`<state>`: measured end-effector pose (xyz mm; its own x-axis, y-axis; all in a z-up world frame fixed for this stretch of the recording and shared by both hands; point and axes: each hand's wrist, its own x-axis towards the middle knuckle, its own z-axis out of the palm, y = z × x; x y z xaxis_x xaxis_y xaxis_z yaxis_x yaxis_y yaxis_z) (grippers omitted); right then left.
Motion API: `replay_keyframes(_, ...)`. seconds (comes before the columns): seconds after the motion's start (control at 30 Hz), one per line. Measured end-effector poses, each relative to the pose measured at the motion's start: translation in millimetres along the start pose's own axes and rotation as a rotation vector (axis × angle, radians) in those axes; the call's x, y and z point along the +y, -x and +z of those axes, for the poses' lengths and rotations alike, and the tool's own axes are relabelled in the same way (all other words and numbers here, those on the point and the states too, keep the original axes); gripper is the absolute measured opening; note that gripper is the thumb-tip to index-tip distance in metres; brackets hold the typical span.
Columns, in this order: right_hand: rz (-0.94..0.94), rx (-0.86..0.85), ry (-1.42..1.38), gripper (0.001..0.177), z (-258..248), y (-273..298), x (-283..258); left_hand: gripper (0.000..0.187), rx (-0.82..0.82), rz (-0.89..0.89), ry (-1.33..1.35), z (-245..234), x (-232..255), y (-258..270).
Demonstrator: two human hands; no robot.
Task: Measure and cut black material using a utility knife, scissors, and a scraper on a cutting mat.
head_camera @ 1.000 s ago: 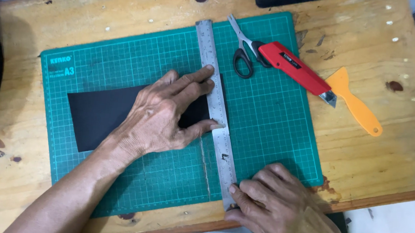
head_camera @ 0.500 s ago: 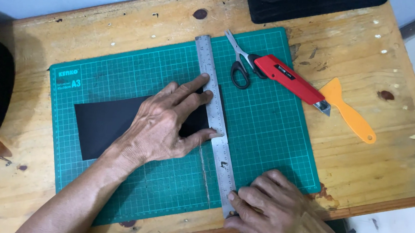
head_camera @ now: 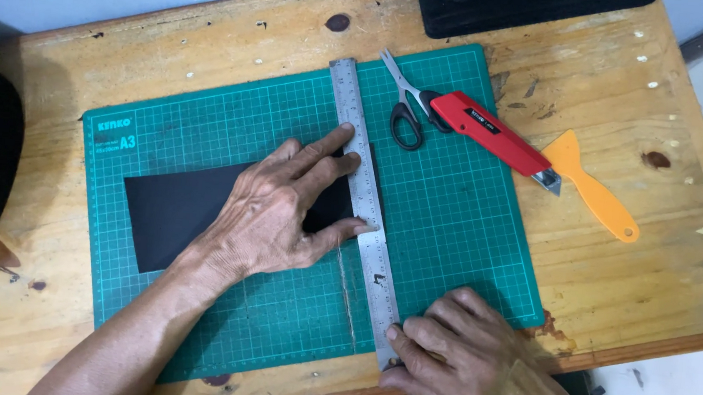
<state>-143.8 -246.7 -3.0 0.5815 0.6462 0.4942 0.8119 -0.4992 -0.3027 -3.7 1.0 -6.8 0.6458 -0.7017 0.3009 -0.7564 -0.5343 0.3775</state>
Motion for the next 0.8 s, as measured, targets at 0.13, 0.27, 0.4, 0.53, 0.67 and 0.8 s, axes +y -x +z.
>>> replay_keyframes(0.13, 0.017, -0.014, -0.005, 0.038, -2, -1, 0, 0.067, -0.005, -0.004, -0.001, -1, 1, -1)
replay_keyframes(0.27, 0.009, -0.004, -0.009, 0.037, -1, -1, 0, 0.067, -0.013, -0.009, 0.007, 0, 0, 0)
replay_keyframes(0.4, 0.010, -0.008, -0.010, 0.037, -1, -1, -1, 0.067, -0.018, -0.006, 0.007, -1, 0, 0)
replay_keyframes(0.53, 0.021, -0.008, -0.007, 0.036, -2, -1, -1, 0.070, -0.058, -0.004, -0.018, -5, 4, -2)
replay_keyframes(0.67, 0.013, 0.017, 0.006, 0.035, 2, 1, -1, 0.085, -0.056, -0.003, -0.054, -4, 8, -3)
replay_keyframes(0.8, 0.020, -0.005, 0.000, 0.036, -1, -2, -1, 0.085, -0.123, -0.058, -0.029, -8, 11, -8)
